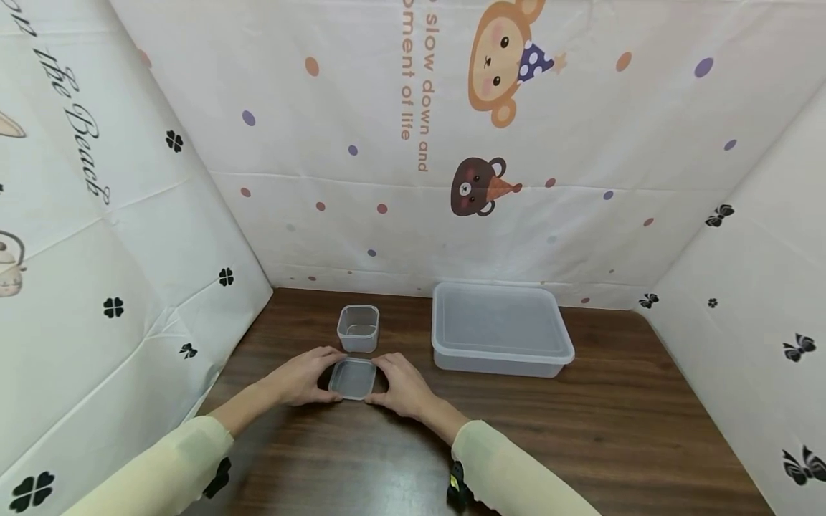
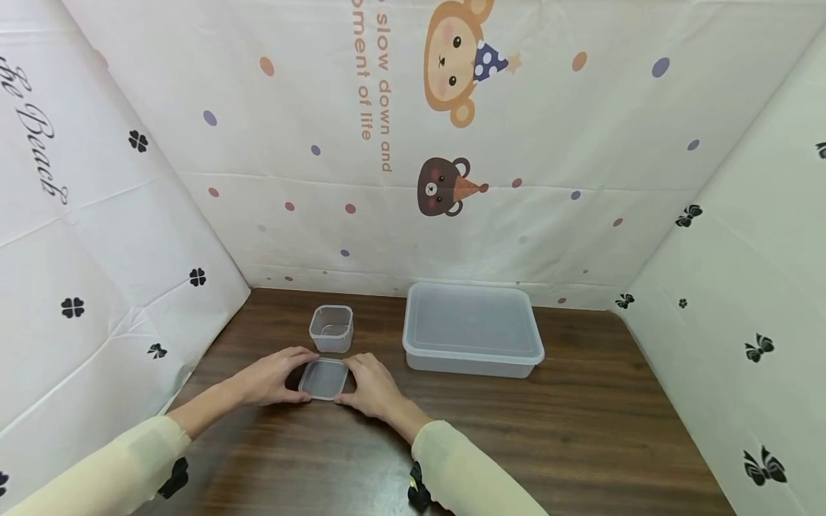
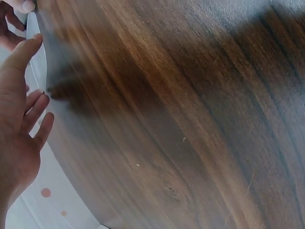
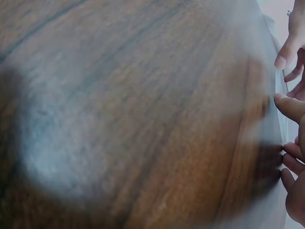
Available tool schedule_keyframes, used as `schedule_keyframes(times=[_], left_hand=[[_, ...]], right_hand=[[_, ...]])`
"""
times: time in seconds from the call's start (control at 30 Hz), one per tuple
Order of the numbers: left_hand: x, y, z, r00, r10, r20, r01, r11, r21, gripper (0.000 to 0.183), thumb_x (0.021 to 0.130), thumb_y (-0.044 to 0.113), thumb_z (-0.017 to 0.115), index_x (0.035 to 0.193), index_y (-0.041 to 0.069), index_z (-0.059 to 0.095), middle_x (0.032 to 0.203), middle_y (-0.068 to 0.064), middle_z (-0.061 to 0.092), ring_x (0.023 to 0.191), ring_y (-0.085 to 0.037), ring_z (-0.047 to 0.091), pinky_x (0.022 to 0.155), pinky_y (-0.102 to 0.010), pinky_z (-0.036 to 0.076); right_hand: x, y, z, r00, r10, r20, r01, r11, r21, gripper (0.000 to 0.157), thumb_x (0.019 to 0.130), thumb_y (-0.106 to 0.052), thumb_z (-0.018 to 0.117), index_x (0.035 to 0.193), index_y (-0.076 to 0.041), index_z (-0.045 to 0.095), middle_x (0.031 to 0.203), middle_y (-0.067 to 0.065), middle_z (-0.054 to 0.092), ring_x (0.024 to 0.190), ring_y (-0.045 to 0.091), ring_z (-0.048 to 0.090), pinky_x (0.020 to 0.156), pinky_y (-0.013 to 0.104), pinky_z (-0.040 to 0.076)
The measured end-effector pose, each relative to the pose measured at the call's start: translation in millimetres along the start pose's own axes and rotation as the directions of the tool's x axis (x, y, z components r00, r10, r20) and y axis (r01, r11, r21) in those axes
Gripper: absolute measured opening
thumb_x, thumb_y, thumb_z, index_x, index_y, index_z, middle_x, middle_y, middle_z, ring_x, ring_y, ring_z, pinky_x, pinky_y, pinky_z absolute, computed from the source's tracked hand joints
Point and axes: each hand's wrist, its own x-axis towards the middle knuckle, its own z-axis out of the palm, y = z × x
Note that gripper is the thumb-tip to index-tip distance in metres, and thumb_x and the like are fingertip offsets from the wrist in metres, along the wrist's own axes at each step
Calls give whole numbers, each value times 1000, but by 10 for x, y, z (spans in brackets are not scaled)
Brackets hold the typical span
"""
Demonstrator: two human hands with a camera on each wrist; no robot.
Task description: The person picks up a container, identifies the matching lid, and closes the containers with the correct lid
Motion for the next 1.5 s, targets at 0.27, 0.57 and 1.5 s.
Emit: schedule_keyframes(times=[0.27,0.57,1.5], left_hand=[[-34,32,2,1000,-18,14,19,999,-45,79,91,52,81,148,4,58,141,-9,60,126,-25,62,104,-48,54],[-50,66,-52,1000,-29,-11,28,993,-118,81,90,50,83,149,1,56,136,-10,62,121,-25,64,101,-49,55],[-1,91,-129,996,27,-83,-43,978,-206,86,89,53,83,147,-4,56,126,-3,68,114,-20,67,96,-45,58]], right_hand=[[-8,-6,-55,999,27,44,-30,996,80,75,88,-46,87,147,-7,60,143,5,63,136,22,54,114,40,46],[-32,23,-117,995,78,66,-91,969,228,76,89,-47,86,150,-10,59,151,7,59,147,32,46,120,53,39],[-100,56,-210,999,51,-13,-42,924,380,72,89,-44,87,145,-4,62,141,8,66,126,28,63,102,39,56]])
